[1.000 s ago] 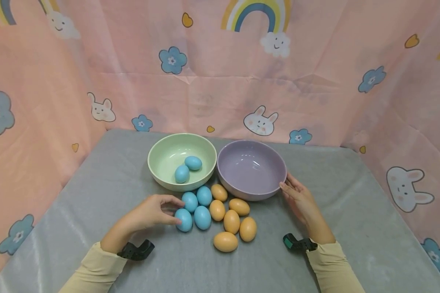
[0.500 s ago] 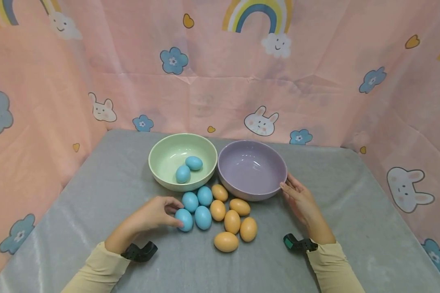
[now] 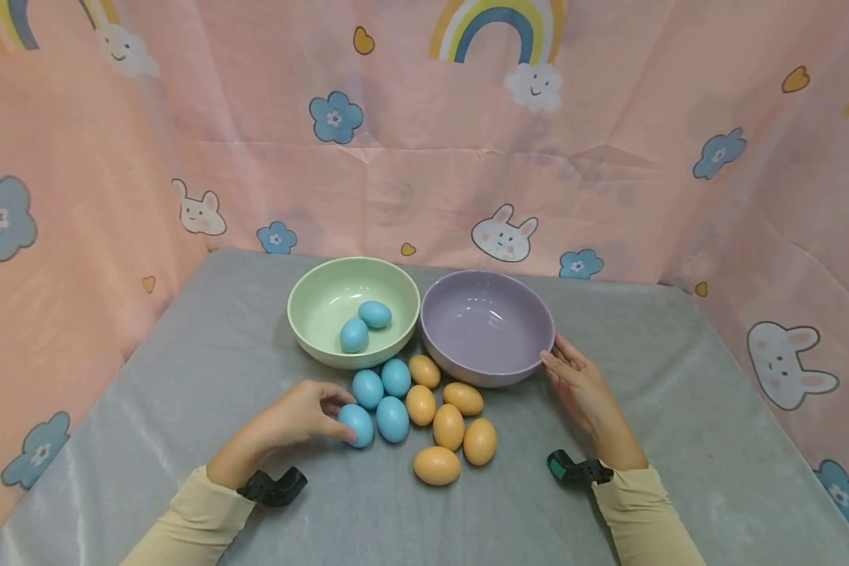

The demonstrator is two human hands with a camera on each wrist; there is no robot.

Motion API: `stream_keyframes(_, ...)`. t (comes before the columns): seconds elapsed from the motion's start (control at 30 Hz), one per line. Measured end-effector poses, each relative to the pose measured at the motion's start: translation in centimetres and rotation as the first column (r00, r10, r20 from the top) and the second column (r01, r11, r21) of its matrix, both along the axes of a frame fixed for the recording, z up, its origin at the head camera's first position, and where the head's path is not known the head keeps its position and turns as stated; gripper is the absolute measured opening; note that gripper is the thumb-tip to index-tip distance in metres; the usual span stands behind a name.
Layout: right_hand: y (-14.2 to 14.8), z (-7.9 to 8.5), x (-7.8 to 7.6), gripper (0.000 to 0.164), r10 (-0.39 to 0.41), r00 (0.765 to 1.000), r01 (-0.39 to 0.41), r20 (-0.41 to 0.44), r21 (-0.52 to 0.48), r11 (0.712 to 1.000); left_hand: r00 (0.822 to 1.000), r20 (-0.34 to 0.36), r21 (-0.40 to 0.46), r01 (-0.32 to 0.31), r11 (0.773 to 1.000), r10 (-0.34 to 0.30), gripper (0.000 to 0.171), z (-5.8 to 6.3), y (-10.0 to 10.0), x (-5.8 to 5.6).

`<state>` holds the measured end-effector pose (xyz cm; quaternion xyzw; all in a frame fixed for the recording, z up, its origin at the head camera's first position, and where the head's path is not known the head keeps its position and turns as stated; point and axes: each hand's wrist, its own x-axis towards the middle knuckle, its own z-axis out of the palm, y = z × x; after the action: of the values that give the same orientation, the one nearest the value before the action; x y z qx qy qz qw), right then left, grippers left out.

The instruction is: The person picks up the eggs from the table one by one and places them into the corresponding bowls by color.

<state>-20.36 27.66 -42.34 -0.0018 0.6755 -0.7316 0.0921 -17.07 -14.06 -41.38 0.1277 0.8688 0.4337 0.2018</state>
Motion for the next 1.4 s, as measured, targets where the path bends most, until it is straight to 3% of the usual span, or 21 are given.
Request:
stream_keyframes(0.17, -0.1, 0.0, 0.0, 0.071, -0.011, 1.000, 0.011, 0.006, 0.000, 1.000, 1.000, 0.011, 0.036, 0.027, 0.999, -0.028, 0.043, -0.1, -0.3, -0.1)
stream_keyframes(0.3, -0.1, -0.1, 0.0, 0.071, -0.017, 1.000, 0.017, 0.006, -0.010, 1.000, 0.999, 0.038, 0.078, 0.007, 0.997, -0.010, 0.044, 0.2, -0.8, -0.3)
stream_keyframes(0.43, 0.0, -0.2, -0.1, 0.071, -0.015, 1.000, 0.015, -0.002, -0.014, 1.000, 0.999, 0.035, 0.107, -0.013, 0.994, 0.009, 0.045, 1.3, -1.2, -0.6)
stream_keyframes(0.67, 0.0, -0.1, -0.1, 0.071, -0.009, 1.000, 0.009, -0.013, -0.011, 1.000, 1.000, -0.006, 0.163, 0.007, 0.987, -0.006, 0.047, 3.9, -1.5, -1.5)
stream_keyframes(0.8, 0.0, -0.1, -0.2, 0.071, -0.008, 1.000, 0.008, -0.005, 0.000, 1.000, 0.999, -0.034, 0.172, 0.001, 0.985, 0.005, 0.049, 5.3, -1.5, -2.2)
stream_keyframes(1.03, 0.0, -0.1, -0.1, 0.071, -0.014, 1.000, 0.014, 0.000, -0.005, 1.000, 0.995, -0.061, 0.174, -0.071, 0.982, 0.082, 0.055, 6.8, -0.7, -3.8)
stream_keyframes(1.4, -0.1, -0.1, 0.1, 0.072, -0.019, 1.000, 0.019, 0.008, 0.014, 1.000, 0.989, -0.034, 0.202, -0.137, 0.970, 0.147, 0.059, 7.2, -0.3, -6.6)
